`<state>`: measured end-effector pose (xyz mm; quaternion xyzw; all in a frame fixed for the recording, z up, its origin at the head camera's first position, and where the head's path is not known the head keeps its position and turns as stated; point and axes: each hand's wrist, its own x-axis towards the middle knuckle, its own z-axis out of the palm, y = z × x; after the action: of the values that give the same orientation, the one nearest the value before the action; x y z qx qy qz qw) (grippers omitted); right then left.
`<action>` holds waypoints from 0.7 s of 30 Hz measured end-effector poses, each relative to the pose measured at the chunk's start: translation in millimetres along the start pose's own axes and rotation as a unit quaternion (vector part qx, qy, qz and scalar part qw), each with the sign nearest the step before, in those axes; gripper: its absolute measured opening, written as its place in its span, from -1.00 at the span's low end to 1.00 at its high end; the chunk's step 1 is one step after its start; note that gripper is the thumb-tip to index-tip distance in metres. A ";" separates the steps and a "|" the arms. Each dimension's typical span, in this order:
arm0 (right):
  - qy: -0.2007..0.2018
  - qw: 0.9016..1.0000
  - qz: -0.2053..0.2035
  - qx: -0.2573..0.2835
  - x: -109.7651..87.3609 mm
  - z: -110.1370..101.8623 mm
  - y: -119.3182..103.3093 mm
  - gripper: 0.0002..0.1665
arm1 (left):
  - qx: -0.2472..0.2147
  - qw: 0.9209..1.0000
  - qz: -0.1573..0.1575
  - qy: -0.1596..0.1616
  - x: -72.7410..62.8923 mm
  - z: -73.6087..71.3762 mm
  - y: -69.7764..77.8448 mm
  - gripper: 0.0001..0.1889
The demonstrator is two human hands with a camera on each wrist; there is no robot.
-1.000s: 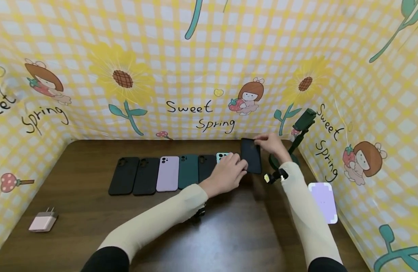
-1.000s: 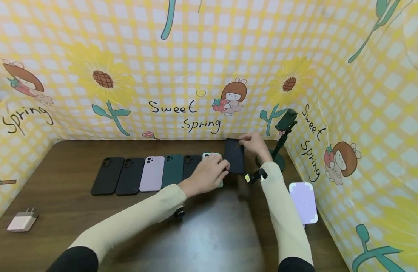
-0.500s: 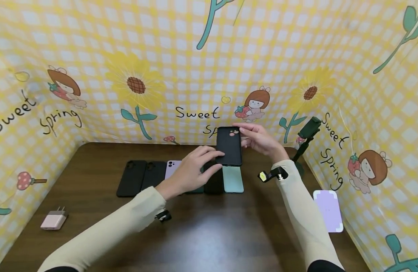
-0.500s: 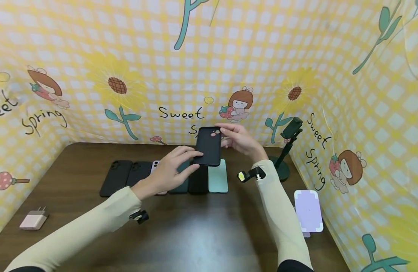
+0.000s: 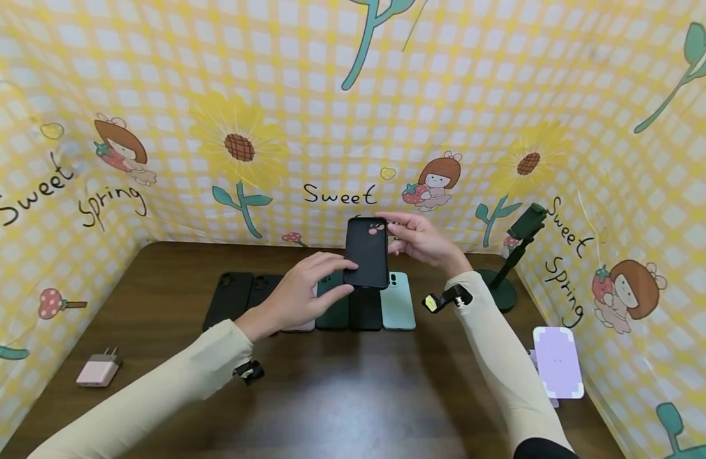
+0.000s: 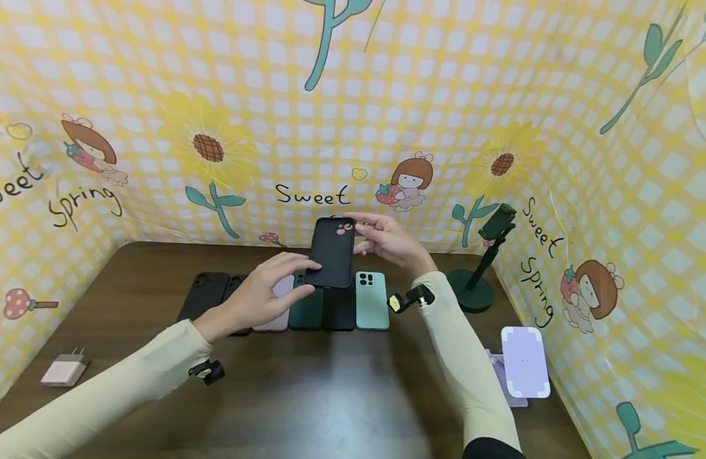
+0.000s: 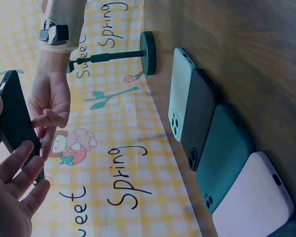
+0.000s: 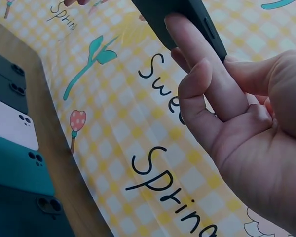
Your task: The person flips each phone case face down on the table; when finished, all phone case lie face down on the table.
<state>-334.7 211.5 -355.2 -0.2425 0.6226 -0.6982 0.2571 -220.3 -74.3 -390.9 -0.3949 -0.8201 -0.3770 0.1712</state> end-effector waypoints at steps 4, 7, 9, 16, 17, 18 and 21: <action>-0.008 1.000 -0.009 0.008 2.7 1.6 0.2 -0.38 | -0.005 1.000 0.007 0.007 0.6 -1.7 -0.9 -0.63; -0.020 0.999 -0.037 0.028 4.3 3.2 3.2 -0.38 | -0.014 1.000 0.011 0.022 1.3 -2.1 -0.1 -0.66; -0.030 0.997 -0.061 0.045 6.1 5.2 8.6 -0.39 | -0.025 0.999 0.014 0.038 2.0 -0.6 1.4 -0.67; -0.096 0.977 -0.121 0.148 12.4 15.8 41.2 -0.38 | -0.090 0.992 0.004 0.090 1.2 23.6 10.2 -0.69; -0.111 0.972 -0.129 0.161 14.2 17.1 45.3 -0.38 | -0.095 0.991 0.001 0.094 0.4 27.5 11.7 -0.69; -0.124 0.968 -0.133 0.172 15.8 18.5 48.7 -0.36 | -0.092 0.991 -0.002 0.097 -0.3 30.9 12.9 -0.69; -0.154 0.960 -0.145 0.182 20.4 20.0 56.3 -0.37 | -0.065 0.993 -0.012 0.098 -0.6 35.8 15.9 -0.63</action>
<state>-333.6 177.9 -408.6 -0.3842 0.3962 -0.7835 0.2855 -207.0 -41.2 -407.1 -0.3562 -0.7780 -0.4684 0.2200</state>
